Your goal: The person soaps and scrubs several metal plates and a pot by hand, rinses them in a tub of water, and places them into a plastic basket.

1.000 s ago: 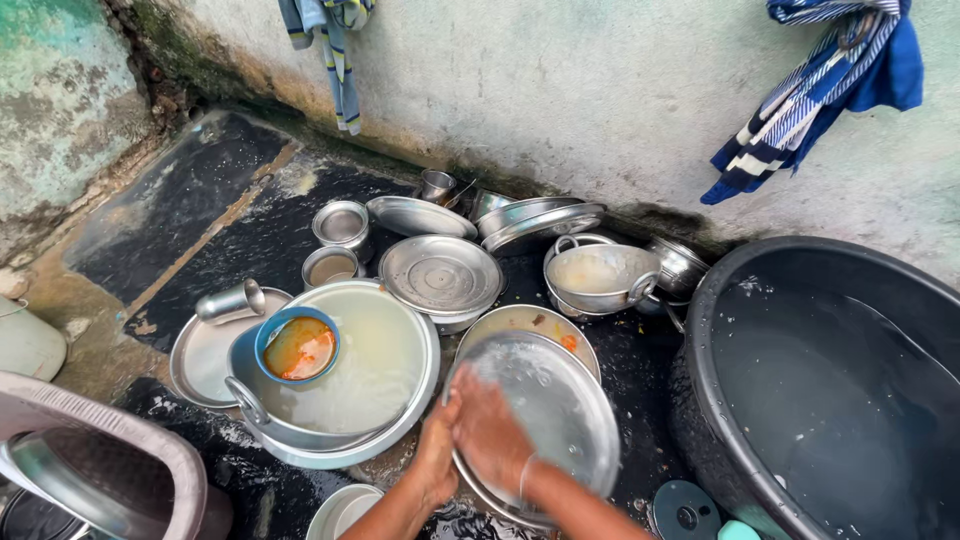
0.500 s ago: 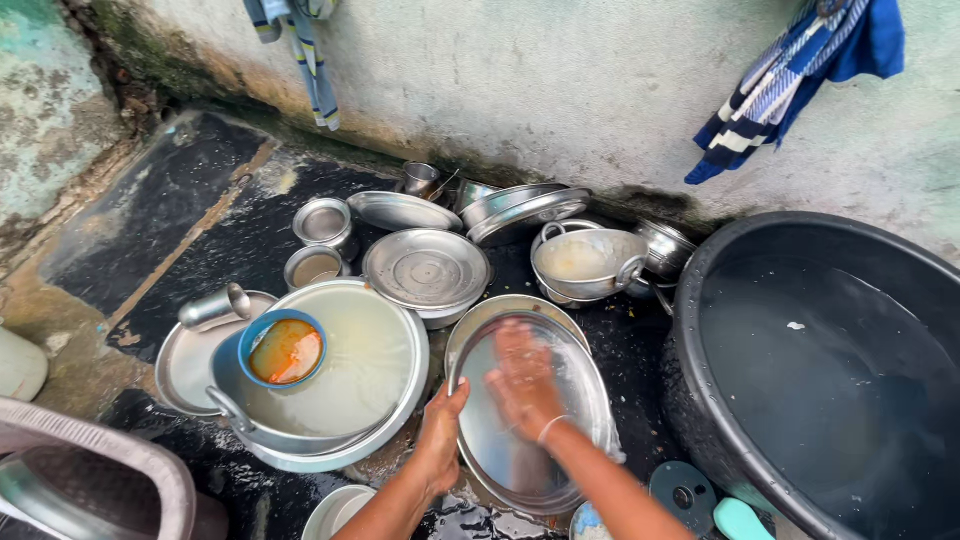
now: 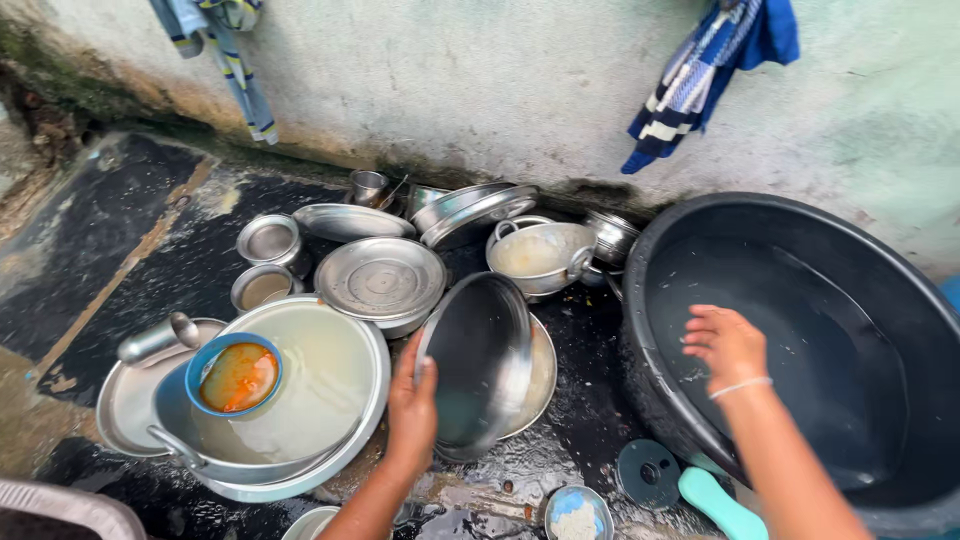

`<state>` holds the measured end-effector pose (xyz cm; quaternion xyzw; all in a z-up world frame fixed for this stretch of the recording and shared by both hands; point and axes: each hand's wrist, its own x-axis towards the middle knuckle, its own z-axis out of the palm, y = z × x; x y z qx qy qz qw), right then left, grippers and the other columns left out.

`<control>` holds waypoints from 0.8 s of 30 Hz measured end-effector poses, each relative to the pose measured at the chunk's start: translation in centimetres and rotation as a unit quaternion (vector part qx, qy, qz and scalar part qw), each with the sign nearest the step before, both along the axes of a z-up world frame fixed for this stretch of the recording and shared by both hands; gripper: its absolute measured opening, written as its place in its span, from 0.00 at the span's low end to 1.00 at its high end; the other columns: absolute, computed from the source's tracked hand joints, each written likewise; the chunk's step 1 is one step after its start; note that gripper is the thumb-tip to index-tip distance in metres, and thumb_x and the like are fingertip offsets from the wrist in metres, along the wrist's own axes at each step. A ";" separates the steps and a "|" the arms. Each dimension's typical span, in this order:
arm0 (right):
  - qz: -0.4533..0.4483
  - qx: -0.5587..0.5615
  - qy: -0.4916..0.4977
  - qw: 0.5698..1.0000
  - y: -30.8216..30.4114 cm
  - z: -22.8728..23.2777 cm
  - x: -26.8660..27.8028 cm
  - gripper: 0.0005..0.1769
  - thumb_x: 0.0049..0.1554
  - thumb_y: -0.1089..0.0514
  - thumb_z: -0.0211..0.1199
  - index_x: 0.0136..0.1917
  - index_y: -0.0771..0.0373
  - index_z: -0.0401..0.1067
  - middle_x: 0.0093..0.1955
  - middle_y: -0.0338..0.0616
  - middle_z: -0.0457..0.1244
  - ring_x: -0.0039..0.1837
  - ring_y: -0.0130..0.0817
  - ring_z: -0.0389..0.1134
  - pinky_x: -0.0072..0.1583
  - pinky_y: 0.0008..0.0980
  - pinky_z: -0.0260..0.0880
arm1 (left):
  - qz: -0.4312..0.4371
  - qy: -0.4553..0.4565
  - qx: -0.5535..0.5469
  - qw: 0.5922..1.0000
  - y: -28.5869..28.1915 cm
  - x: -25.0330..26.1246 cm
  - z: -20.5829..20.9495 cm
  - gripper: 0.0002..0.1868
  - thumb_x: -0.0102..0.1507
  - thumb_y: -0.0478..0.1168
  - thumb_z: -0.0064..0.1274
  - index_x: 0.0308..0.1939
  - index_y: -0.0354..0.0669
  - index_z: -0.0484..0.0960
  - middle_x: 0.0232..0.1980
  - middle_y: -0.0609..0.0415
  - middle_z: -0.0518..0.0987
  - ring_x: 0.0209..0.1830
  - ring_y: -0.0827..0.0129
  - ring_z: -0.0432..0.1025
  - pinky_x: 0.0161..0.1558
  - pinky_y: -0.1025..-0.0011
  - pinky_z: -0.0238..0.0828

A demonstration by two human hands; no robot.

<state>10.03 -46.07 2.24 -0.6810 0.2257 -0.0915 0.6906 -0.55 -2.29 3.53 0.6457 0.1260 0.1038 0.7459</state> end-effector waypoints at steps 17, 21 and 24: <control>0.286 0.226 0.062 0.929 12.2 5.1 -2.1 0.10 0.62 0.57 0.53 0.50 0.64 0.71 0.47 0.64 0.70 0.47 0.56 0.74 0.48 0.48 0.77 | 0.001 0.131 -0.078 0.988 -5.9 3.8 -7.1 0.23 0.71 0.36 0.39 0.72 0.49 0.67 0.65 0.50 0.76 0.60 0.67 0.71 0.62 0.68 0.65; 0.216 0.070 -0.024 0.973 9.8 3.5 -1.2 0.18 0.53 0.66 0.57 0.57 0.69 0.74 0.50 0.51 0.69 0.44 0.42 0.69 0.45 0.44 0.75 | -0.006 0.182 -0.091 0.979 -5.4 3.8 -7.9 0.25 0.71 0.35 0.41 0.73 0.49 0.66 0.64 0.49 0.78 0.58 0.65 0.71 0.60 0.66 0.67; 0.036 0.075 0.098 0.992 -1.0 -0.7 2.1 0.15 0.66 0.54 0.64 0.59 0.69 0.74 0.50 0.47 0.64 0.46 0.37 0.65 0.50 0.37 0.67 | -0.006 0.179 -0.114 0.977 -3.0 3.3 -7.4 0.23 0.71 0.37 0.40 0.71 0.49 0.67 0.64 0.51 0.77 0.59 0.67 0.71 0.61 0.68 0.67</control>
